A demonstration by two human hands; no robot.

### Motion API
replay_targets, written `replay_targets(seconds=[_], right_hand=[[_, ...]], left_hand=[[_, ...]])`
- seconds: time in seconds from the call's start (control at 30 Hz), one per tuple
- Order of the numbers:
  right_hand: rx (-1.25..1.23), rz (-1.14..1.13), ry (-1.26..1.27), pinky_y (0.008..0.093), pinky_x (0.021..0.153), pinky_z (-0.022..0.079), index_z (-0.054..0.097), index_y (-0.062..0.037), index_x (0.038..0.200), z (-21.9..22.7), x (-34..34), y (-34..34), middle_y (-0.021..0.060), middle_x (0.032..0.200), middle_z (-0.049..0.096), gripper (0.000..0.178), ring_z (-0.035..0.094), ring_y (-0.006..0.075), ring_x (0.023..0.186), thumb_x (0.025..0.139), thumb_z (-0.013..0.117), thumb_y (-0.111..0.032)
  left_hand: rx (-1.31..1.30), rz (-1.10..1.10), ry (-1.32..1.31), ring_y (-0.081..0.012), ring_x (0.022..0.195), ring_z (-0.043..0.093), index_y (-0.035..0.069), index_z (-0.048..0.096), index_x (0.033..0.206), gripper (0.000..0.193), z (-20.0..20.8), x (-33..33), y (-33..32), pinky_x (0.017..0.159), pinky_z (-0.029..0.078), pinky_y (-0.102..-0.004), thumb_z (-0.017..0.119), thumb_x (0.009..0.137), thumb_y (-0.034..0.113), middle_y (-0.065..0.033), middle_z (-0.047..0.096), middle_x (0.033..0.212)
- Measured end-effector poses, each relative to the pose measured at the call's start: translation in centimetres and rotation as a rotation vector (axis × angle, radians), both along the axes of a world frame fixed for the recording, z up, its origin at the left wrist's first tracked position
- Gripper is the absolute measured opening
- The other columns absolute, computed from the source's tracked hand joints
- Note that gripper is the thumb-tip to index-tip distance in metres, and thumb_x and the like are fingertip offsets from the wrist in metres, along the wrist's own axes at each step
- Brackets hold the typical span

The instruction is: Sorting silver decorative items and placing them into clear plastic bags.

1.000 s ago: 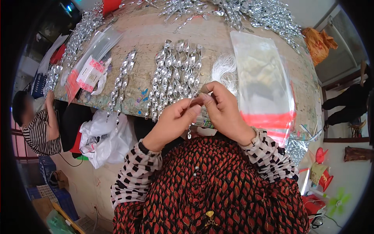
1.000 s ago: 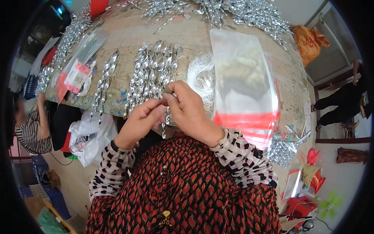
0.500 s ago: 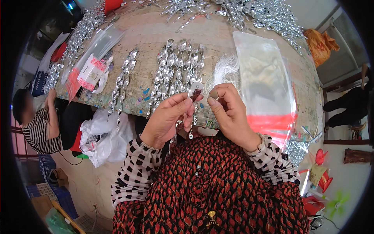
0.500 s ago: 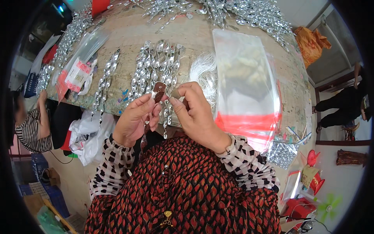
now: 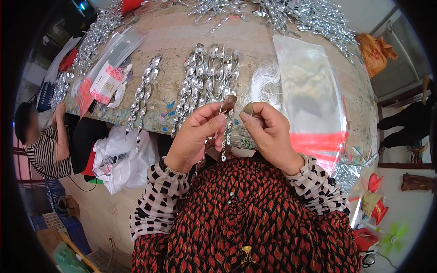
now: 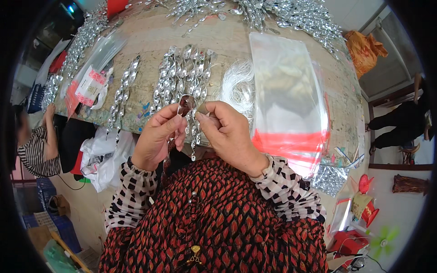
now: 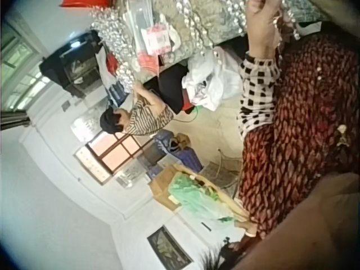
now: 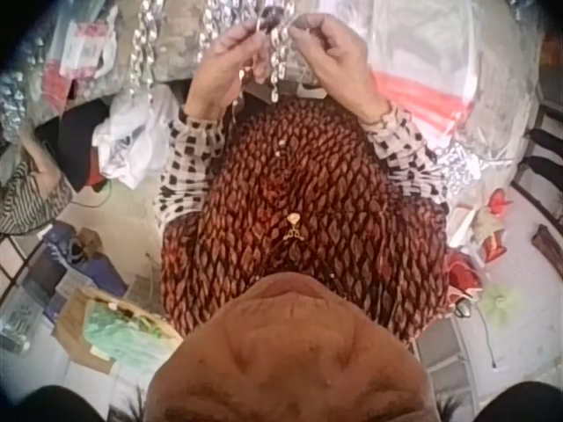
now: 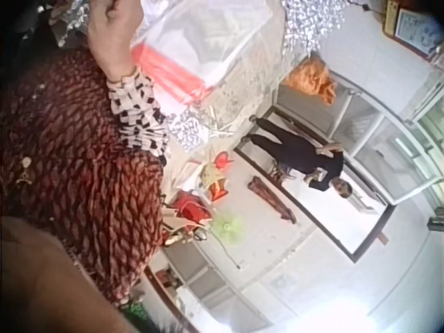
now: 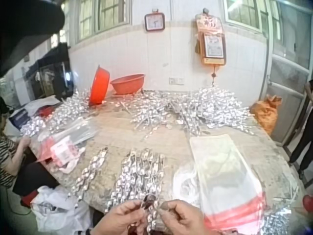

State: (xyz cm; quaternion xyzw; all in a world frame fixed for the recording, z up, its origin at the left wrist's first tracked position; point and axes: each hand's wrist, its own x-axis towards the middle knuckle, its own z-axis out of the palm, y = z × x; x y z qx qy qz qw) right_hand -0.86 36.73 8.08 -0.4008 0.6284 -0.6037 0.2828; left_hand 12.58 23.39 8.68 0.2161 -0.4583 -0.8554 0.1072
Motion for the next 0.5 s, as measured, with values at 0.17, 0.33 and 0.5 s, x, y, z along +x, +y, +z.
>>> replay_targets(seconds=[0.17,0.33,0.5], right_hand=[[-0.068,-0.054,-0.022,0.0166,0.059,0.037,0.058,0.0015,0.097,-0.8,-0.09,0.01,-0.0047,0.078,0.053,0.01,0.044,0.0004,0.067,0.091,0.059,-0.006],[-0.06,-0.027,-0.075,0.0162,0.058,0.036,0.058,0.0012,0.097,-0.74,0.01,-0.09,-0.0059,0.077,0.051,0.009,0.042,0.0001,0.067,0.091,0.059,-0.006],[-0.043,-0.009,-0.117,0.0163,0.057,0.034,0.057,0.0011,0.096,-0.53,0.1,-0.09,-0.0064,0.076,0.05,0.01,0.041,0.0001,0.066,0.092,0.058,-0.007]], left_hand=[[0.027,0.008,0.006,-0.0096,0.058,0.052,0.0,0.051,0.122,0.034,-0.35,0.12,0.15,0.05,0.044,-0.0221,0.057,0.093,0.016,-0.001,0.054,0.076],[0.035,0.0,0.021,-0.0093,0.058,0.052,0.0,0.051,0.121,0.032,-0.29,0.11,0.19,0.05,0.044,-0.0219,0.057,0.093,0.014,-0.0009,0.054,0.076],[-0.026,-0.002,0.009,-0.0102,0.057,0.05,0.003,0.053,0.119,0.031,-0.6,0.2,0.22,0.049,0.043,-0.0233,0.057,0.092,0.016,-0.0016,0.054,0.076]])
